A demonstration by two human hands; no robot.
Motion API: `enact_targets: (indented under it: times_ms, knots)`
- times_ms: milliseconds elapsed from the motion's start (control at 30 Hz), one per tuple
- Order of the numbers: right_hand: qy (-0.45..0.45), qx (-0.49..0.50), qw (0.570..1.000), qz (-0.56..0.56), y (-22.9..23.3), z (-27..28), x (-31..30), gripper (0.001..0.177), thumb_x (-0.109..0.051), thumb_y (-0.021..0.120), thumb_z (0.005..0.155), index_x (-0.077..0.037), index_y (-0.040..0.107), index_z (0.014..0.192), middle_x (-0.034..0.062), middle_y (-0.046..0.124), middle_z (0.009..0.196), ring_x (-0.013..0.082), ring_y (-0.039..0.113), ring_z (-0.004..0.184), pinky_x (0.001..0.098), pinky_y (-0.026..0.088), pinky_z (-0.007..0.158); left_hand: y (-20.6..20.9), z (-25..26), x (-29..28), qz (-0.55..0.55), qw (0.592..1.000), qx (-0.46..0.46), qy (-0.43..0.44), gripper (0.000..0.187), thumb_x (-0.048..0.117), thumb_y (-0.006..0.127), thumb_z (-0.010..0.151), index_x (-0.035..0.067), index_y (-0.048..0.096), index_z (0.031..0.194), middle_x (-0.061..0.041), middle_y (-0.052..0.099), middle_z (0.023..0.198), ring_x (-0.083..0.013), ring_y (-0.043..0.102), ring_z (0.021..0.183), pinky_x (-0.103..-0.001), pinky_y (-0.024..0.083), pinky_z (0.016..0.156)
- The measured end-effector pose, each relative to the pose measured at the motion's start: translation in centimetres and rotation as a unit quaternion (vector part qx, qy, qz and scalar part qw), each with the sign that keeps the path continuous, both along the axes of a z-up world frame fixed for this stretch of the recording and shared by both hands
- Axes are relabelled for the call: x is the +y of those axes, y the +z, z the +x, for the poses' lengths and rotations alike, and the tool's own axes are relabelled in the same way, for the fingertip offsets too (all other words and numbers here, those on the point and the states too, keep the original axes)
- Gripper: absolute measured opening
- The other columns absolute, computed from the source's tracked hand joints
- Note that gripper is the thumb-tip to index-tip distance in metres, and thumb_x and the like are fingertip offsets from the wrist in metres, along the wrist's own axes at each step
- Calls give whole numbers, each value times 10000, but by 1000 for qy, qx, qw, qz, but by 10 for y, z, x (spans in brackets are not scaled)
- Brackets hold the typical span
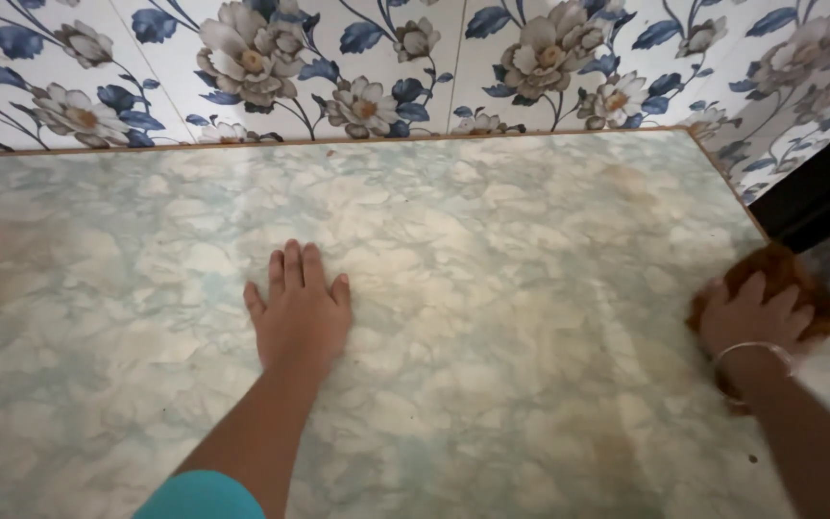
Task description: The person wipes a marble-topped table with an orange cloth, moving in circular and back-and-forth motions across the surface to remove small debris. The camera remains in a first-person view focused on the hands and table throughout.
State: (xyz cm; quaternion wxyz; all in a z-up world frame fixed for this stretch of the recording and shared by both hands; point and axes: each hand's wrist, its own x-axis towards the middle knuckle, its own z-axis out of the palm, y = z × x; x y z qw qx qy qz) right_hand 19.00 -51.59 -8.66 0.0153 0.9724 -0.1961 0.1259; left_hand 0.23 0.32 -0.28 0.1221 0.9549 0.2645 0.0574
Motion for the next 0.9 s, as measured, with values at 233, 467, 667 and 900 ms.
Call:
enact_targets:
  times_ms: [233,467,667,900]
  knots:
    - [166,57,984,8,60,-139,168,730,-527,346,1036,-29,344,1569,291,269,1612,508,278,1433,623,241,1145,-5,-18,-1,-42,998,8,-45,797,536,468,938,121,237,1578,-70,125,1687,-257,95,1536,-586,40,1167]
    - [334,86,924,163,70,-190,228,544,-389,436,1024,-48,510,1441,207,509,1461,373,479,1345,490,399,1098,-5,-82,-52,-72,978,-173,-95,562,383,558,969,78,483,1435,-118,438,1544,-292,369,1463,-496,245,1219]
    - [229,-10,725,650,138,-186,188,534,-399,488,1095,75,621,1302,137,666,1086,194,567,942,380,489,855,23,-128,-48,-103,990,-79,-49,532,367,543,978,93,476,1429,-96,394,1566,-276,287,1508,-500,194,1224]
    - [377,-21,925,-37,25,-143,148,469,-287,545,982,67,618,1281,363,496,1394,556,428,1280,599,339,1059,62,-203,-31,-118,986,119,22,764,407,627,948,135,279,1571,-72,149,1692,-257,175,1527,-515,174,1218]
